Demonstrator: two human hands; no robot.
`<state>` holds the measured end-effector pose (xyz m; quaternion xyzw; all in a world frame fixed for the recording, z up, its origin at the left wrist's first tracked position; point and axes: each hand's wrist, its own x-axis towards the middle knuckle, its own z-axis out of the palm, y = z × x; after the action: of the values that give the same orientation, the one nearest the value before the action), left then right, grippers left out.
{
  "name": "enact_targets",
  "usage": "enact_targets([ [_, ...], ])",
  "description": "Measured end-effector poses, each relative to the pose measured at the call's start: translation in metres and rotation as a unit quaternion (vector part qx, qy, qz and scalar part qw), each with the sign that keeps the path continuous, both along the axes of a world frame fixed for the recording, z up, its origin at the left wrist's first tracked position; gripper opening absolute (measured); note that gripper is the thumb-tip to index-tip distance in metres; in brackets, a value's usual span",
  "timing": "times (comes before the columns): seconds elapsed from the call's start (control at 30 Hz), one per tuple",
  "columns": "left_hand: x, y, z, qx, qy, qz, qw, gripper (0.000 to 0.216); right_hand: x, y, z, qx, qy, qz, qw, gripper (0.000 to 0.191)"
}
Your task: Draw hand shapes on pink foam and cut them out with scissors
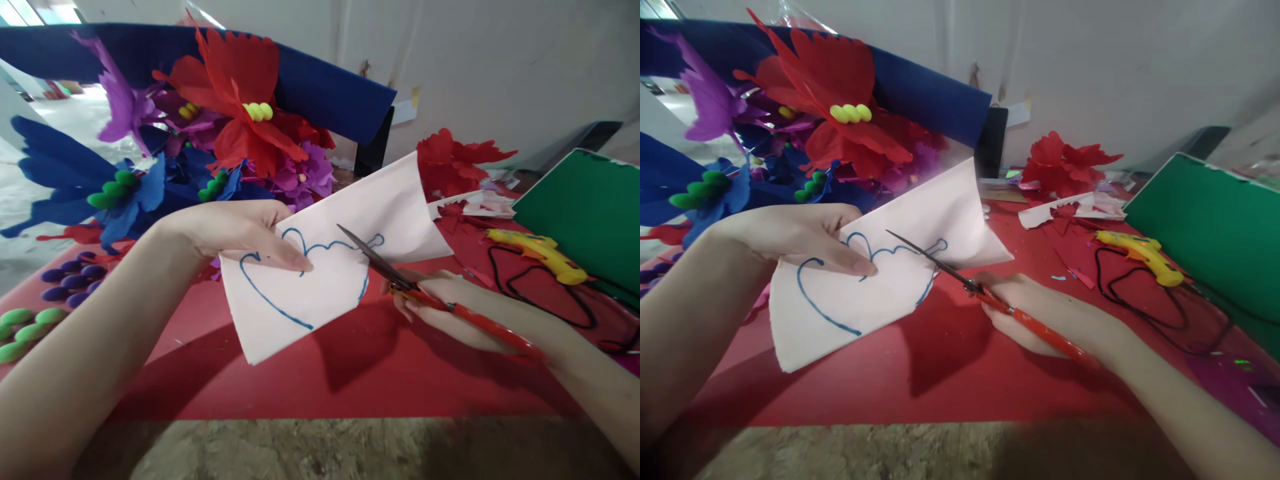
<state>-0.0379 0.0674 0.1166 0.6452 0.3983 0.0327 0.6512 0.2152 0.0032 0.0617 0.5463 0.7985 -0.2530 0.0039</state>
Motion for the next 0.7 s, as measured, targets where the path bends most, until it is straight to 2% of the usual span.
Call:
enact_targets([
  [0.13,0.000,-0.001,0.001,0.006,-0.006,-0.006,1.000,0.013,0.002,0.001,0.002,0.010,-0.012,0.025,1.000,0.025],
  [0.3,0.000,-0.001,0.000,0.006,-0.004,-0.011,1.000,0.014,0.007,0.003,-0.005,0.017,-0.014,0.042,0.999,0.027],
  [0.4,-0.001,-0.001,0.000,0.000,-0.008,-0.026,1.000,0.015,0.007,0.003,-0.008,0.035,-0.008,0.025,0.999,0.029],
  [0.6,-0.003,-0.003,0.002,0.008,-0.014,0.016,1.000,0.014,0.002,0.000,-0.005,0.098,0.021,-0.001,0.995,0.025],
  [0.7,-0.002,-0.005,0.002,0.016,-0.020,0.025,0.999,0.013,0.005,0.004,-0.012,0.050,0.043,0.016,0.998,0.020],
])
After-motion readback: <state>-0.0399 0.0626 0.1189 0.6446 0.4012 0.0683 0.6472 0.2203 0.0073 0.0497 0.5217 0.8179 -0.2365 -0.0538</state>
